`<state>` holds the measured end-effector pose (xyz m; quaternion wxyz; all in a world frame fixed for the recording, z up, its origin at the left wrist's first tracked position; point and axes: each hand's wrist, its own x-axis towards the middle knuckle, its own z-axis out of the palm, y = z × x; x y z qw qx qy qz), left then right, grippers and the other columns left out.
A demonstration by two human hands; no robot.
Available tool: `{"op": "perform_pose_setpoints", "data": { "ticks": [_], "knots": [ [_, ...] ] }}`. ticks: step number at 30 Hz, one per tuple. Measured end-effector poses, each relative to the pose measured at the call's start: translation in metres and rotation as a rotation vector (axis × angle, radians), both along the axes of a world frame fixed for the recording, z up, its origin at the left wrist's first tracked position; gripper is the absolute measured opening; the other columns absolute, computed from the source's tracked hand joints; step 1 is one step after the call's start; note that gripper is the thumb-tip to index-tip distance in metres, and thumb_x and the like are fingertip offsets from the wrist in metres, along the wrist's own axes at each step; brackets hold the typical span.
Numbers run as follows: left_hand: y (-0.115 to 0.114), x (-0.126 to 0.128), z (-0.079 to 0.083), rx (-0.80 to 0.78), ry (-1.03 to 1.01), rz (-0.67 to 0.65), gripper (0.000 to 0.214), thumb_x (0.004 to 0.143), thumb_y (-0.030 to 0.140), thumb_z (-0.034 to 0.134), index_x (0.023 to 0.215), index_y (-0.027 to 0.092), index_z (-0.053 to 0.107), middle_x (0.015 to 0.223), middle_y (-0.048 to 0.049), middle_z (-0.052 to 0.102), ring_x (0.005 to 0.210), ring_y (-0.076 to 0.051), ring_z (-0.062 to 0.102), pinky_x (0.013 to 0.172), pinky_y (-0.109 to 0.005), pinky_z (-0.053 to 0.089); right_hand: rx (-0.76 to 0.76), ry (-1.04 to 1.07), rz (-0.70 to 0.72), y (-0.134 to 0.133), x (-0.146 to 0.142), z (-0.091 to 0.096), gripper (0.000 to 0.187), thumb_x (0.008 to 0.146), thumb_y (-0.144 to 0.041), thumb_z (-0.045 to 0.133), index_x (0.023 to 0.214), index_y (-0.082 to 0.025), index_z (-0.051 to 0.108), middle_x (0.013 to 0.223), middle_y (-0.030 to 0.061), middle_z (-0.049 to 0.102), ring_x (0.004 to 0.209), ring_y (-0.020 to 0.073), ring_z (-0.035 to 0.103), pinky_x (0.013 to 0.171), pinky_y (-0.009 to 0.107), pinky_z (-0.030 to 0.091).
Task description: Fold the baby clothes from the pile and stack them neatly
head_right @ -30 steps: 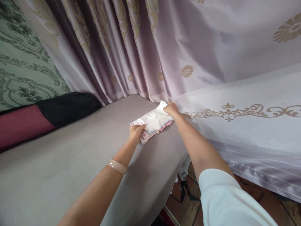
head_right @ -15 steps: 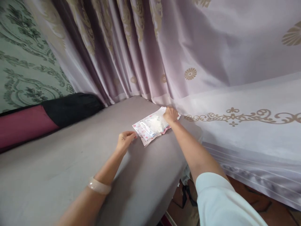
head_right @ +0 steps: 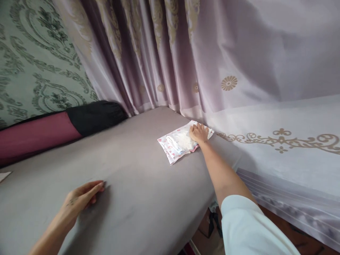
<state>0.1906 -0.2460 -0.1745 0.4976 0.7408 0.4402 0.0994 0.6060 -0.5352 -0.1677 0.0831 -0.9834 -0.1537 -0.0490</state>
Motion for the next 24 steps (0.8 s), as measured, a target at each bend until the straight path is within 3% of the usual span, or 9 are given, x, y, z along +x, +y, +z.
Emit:
{"op": "perform_pose_setpoints", "data": {
  "ticks": [4,8,12,16,20,24],
  "knots": [
    [0.007,-0.046,-0.005,-0.039,0.051,0.096,0.079,0.052,0.074,0.069,0.104,0.014,0.069,0.083,-0.0086,0.071,0.054,-0.015,0.053,0.046,-0.025,0.038,0.032,0.015,-0.016,0.007,-0.010,0.007,0.057,0.099,-0.039,0.013,0.138,-0.015,0.048,0.151,0.0138,0.039,0.141,0.0301,0.027,0.113,0.056,0.021],
    [0.001,-0.068,-0.003,-0.067,0.016,0.132,0.076,0.051,0.073,0.071,0.100,0.015,0.068,0.083,-0.0086,0.071,0.056,-0.015,0.053,0.046,-0.026,0.039,0.054,0.027,0.027,0.029,-0.039,0.011,0.060,0.098,-0.044,0.021,0.145,-0.013,0.039,0.157,0.0171,0.027,0.144,0.0328,0.019,0.114,0.058,0.017],
    [-0.007,-0.068,-0.001,-0.058,-0.015,0.190,0.072,0.048,0.071,0.072,0.095,0.017,0.069,0.079,-0.0070,0.070,0.055,-0.015,0.053,0.045,-0.025,0.039,0.034,0.095,0.070,0.052,-0.071,0.007,0.064,0.096,-0.051,0.023,0.148,-0.016,0.036,0.160,0.0161,0.018,0.147,0.0347,0.009,0.113,0.063,0.011],
    [-0.012,-0.066,-0.002,-0.052,-0.053,0.227,0.072,0.047,0.071,0.072,0.094,0.016,0.068,0.075,-0.0058,0.069,0.054,-0.015,0.053,0.046,-0.025,0.040,0.024,0.066,0.040,0.058,-0.080,0.000,0.063,0.097,-0.051,0.021,0.148,-0.018,0.037,0.160,0.0150,0.017,0.147,0.0339,0.006,0.113,0.064,0.008],
    [-0.015,-0.066,-0.004,-0.059,-0.089,0.237,0.069,0.052,0.068,0.069,0.096,0.015,0.066,0.076,-0.0054,0.069,0.054,-0.013,0.054,0.046,-0.024,0.040,-0.010,0.052,0.027,0.054,-0.077,0.000,0.062,0.097,-0.050,0.021,0.148,-0.019,0.037,0.160,0.0139,0.020,0.147,0.0333,0.009,0.113,0.062,0.011],
    [-0.019,-0.063,-0.005,-0.063,-0.122,0.229,0.060,0.058,0.062,0.067,0.095,0.015,0.066,0.074,-0.0041,0.068,0.053,-0.012,0.054,0.046,-0.023,0.039,-0.067,-0.033,0.067,0.053,-0.087,0.013,0.063,0.094,-0.053,0.029,0.145,-0.018,0.043,0.155,0.0170,0.029,0.142,0.0359,0.022,0.109,0.060,0.022]
  ]
}}
